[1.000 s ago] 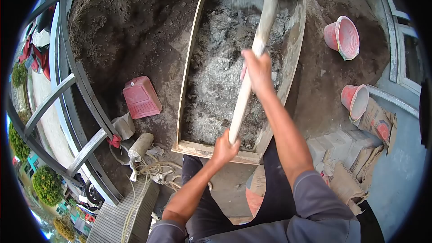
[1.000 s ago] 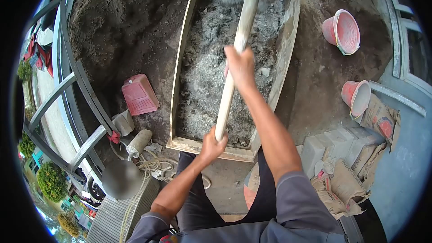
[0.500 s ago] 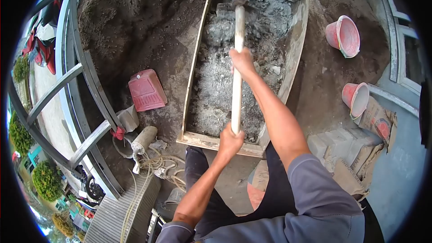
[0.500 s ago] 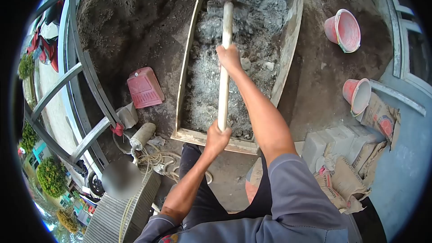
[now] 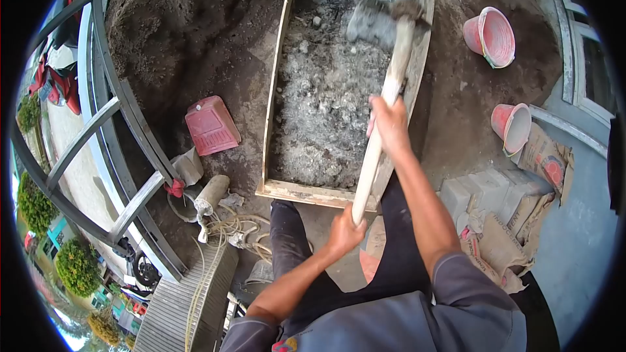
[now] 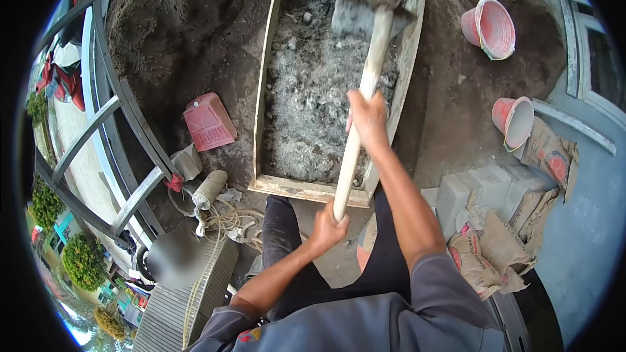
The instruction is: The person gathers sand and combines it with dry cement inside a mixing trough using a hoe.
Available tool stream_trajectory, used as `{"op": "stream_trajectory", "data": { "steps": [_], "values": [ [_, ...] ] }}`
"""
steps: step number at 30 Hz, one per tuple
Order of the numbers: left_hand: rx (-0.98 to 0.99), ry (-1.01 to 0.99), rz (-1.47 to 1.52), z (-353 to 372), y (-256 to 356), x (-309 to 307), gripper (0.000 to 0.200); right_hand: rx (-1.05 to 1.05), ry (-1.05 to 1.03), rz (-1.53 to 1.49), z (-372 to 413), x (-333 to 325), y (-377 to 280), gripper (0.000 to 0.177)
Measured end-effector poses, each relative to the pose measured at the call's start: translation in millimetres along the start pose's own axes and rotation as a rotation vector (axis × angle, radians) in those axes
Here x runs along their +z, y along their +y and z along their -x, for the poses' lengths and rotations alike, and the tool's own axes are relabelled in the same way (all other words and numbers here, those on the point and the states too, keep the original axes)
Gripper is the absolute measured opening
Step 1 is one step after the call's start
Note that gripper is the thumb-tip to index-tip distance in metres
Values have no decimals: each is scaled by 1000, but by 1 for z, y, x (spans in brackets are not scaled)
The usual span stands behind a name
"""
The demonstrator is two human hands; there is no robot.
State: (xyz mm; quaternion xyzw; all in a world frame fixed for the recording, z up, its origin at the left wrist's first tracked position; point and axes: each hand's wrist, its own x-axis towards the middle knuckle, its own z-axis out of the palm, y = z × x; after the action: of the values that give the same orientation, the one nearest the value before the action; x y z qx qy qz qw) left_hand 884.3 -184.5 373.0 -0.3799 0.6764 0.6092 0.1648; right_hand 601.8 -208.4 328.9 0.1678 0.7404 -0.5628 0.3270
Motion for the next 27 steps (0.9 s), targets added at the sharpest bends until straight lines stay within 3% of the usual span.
{"op": "stream_trajectory", "data": {
  "steps": [4,7,10,16,23,25,27],
  "values": [
    [30,34,-79,-97,71,-9,32,-43,-5,12,-97,-7,-61,29],
    [-9,34,-76,-76,66,-14,30,43,-16,-21,-106,2,-6,28],
    [-105,30,-12,-14,-12,-21,31,159,-7,9,-45,23,82,31],
    [-128,-42,-112,69,-37,-41,31,149,65,-52,55,21,71,21],
    [-3,-24,-110,52,34,-55,30,-35,75,-74,69,8,-44,23],
    [-40,-11,-110,61,54,-61,30,-8,22,-37,58,14,-40,25],
    [-102,0,-139,75,44,-63,29,92,-9,38,65,30,3,25]
  ]
}}
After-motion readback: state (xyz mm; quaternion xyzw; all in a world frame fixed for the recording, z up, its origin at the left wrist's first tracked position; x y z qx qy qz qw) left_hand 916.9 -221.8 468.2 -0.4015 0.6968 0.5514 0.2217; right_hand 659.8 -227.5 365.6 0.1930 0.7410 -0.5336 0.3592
